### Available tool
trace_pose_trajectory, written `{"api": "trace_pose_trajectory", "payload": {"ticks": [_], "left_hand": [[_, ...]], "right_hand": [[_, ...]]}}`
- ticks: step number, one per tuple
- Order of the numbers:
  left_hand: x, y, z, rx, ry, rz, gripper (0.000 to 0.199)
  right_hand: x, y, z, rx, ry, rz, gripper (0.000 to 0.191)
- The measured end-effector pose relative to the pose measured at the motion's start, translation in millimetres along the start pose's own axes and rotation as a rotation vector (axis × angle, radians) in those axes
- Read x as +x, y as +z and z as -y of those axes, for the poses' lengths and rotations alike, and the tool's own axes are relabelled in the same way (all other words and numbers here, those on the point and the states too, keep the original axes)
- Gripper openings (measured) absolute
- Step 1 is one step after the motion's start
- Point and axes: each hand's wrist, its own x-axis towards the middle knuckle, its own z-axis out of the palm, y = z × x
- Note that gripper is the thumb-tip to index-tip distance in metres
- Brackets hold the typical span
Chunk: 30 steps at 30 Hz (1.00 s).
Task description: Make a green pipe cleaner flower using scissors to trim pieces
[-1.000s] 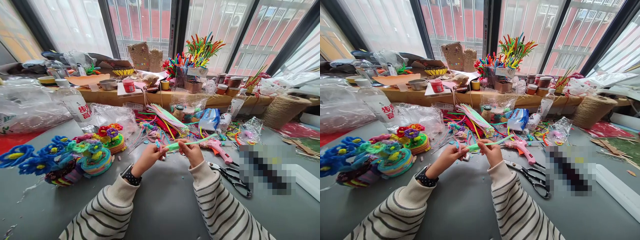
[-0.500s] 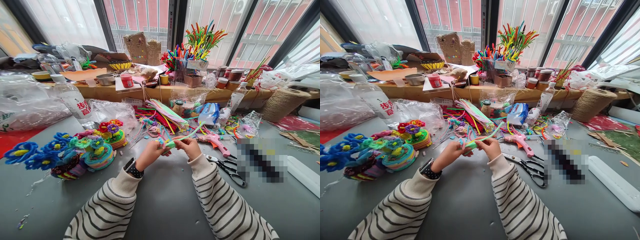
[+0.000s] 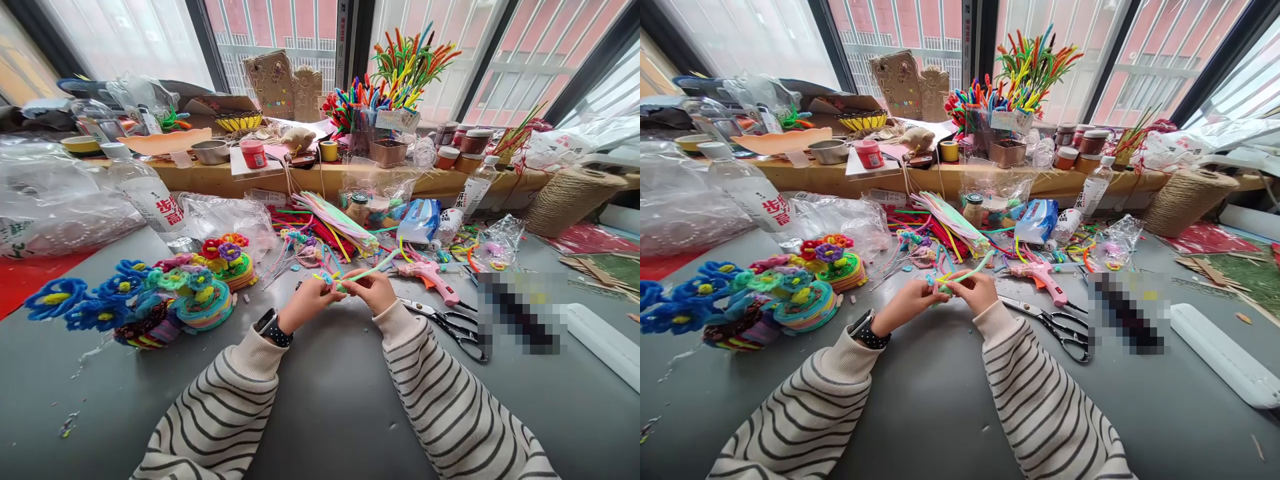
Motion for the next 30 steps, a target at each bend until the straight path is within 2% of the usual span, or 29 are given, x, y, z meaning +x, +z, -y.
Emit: {"api": "trace_pose_trajectory", "payload": {"ticks": [5,9,13,18,24,30], "left_hand": [[1.4,5.1,0.6,0.032,0.083,0.073,0.03],[1.0,2.2,-3.1,0.046,0.119,0.041,0.026],[0.5,0.8,-3.4,-0.016,0.117,0.051,0.034],[1.8,3.2,0.9,0.011,0.093,-0.022,0.033],[2.0,2.5,0.3,0.026,0.108,-0.022,0.032],[2.6,2.8,3.7,-0.067,0.044,-0.049,0.033]], "right_hand": [[-0.7,1.4,2.4,0.059,0.003,-0.049,0.018],[0.9,2.0,3.9,0.252,0.146,-0.082,0.019],[2.5,2.4,3.1,0.404,0.264,-0.102,0.023],[3.5,3.2,2.4,0.439,0.288,-0.109,0.028],[4.4,4.9,1.3,0.49,0.321,-0.143,0.03],[4.7,3.8,-0.2,0.485,0.301,-0.163,0.031]]}}
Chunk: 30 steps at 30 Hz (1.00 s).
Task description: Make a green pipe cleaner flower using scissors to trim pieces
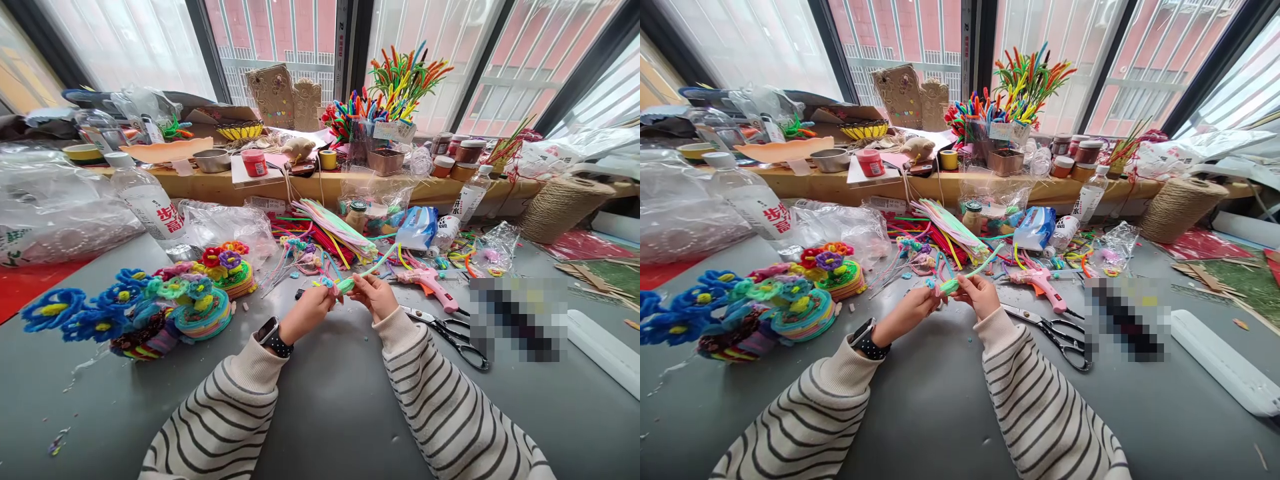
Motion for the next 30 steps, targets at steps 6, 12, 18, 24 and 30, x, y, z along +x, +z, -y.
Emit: {"api": "trace_pose_trajectory", "payload": {"ticks": [6,12,18,24,30], "left_hand": [[0,-6.6,-4,-0.085,-0.059,-0.035,0.037],[0,-8.5,-5,-0.433,-0.163,-0.176,0.035],[0,-9.4,-6,-0.502,-0.216,-0.132,0.034],[-2,-18.2,-5,-0.554,-0.286,-0.257,0.03],[0,-23.6,-2,-0.616,-0.288,-0.41,0.029]], "right_hand": [[2,-4,2,-0.061,-0.16,-0.082,0.029],[0,-3,3,-0.021,-0.181,-0.124,0.03],[4,-4,4,0.0,-0.142,-0.137,0.031],[-13,-41,25,-0.263,-0.201,-0.094,0.032],[-66,-130,60,-1.214,-0.347,-0.103,0.023]]}}
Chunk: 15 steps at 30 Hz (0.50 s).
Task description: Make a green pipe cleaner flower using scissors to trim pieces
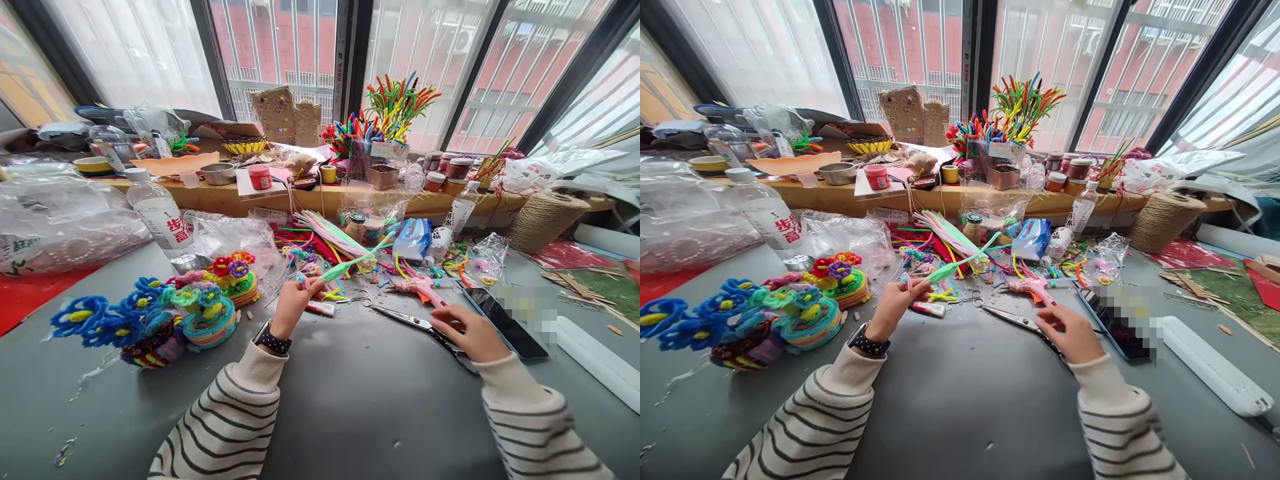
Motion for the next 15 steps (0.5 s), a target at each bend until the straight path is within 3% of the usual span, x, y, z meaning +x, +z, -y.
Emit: {"api": "trace_pose_trajectory", "payload": {"ticks": [3,7,15], "left_hand": [[0,0.5,-2,-0.065,0.001,-0.023,0.029],[0,0.6,-1,-0.152,-0.011,-0.034,0.032],[3,-0.5,1,-0.252,-0.025,-0.037,0.033]], "right_hand": [[-18,-19,-28,-0.281,-0.089,0.068,0.019],[-28,-21,-50,-0.441,-0.099,0.183,0.03],[-21,-13,-42,-0.595,-0.045,0.316,0.021]]}}
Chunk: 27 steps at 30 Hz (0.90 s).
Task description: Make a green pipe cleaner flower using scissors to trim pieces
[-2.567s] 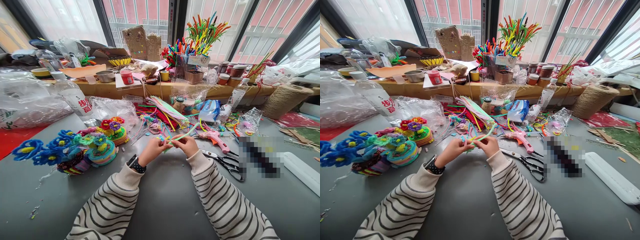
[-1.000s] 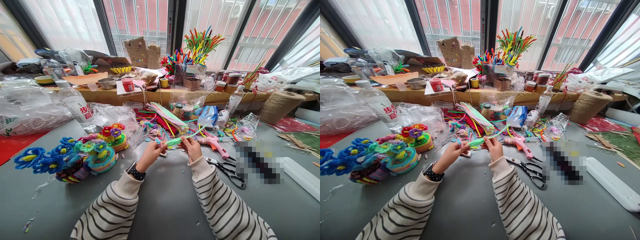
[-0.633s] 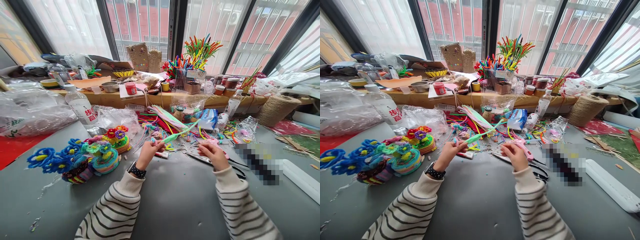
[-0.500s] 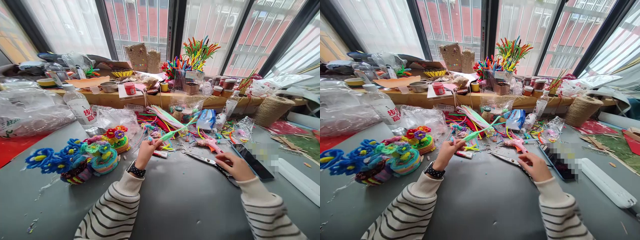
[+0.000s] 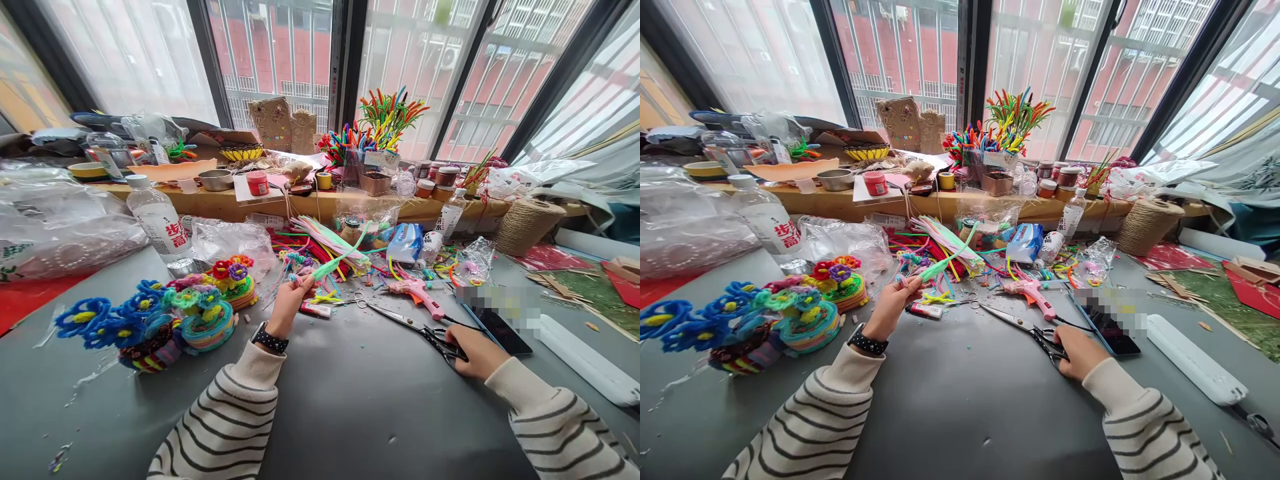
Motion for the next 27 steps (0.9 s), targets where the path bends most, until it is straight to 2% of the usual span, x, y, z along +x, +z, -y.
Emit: {"api": "trace_pose_trajectory", "payload": {"ticks": [3,7,11,15,19,23,27], "left_hand": [[0,1.1,1,-0.02,-0.013,0.014,0.034],[0,2.2,1,-0.039,-0.019,0.008,0.032],[0,1.9,0,-0.05,-0.002,-0.016,0.029],[0,1.8,-1,-0.057,0.031,-0.039,0.028],[-1,3.3,0,-0.053,0.047,-0.026,0.028],[-2,4.7,1,-0.046,0.052,-0.017,0.029],[-3,6.3,1,-0.051,0.051,-0.011,0.03]], "right_hand": [[3,-6,7,0.01,0.021,0.09,0.018],[0,-13,15,0.092,-0.043,0.174,0.004],[-10,-17,24,0.23,-0.052,0.173,0.024],[-17,-23,40,0.513,0.015,0.177,0.029],[-13,-26,64,0.853,0.004,0.32,0.042],[-6,-18,87,0.969,-0.055,0.399,0.059],[-2,-9,102,1.013,-0.099,0.391,0.067]]}}
